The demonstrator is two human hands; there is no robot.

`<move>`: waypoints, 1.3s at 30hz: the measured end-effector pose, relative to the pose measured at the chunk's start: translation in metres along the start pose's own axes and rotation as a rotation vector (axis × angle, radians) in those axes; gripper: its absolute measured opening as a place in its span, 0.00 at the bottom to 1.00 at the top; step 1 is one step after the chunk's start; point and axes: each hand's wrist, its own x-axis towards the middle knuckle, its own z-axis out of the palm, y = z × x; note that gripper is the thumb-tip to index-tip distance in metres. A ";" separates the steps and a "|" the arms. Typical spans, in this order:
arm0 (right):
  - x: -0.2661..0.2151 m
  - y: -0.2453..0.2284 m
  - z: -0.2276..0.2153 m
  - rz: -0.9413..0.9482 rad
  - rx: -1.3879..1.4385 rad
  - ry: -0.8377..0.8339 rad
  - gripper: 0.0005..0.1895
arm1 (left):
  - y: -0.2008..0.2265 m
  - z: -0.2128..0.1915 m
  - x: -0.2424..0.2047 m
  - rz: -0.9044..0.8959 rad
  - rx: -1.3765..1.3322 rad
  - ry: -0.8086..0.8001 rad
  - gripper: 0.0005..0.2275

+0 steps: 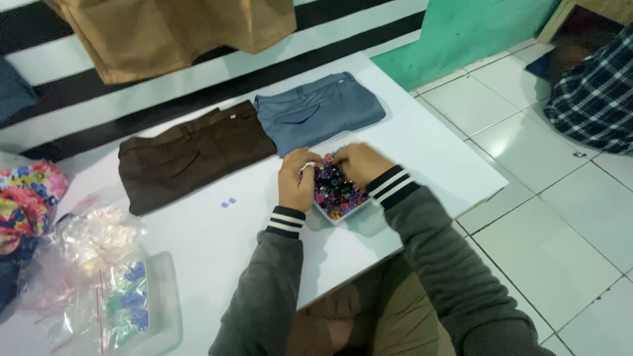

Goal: Sorting and bagging small colorful buttons and other accessories on a work table.

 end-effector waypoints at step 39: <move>0.000 -0.038 -0.008 -0.030 -0.158 -0.007 0.17 | -0.011 0.008 0.000 0.027 0.017 -0.002 0.08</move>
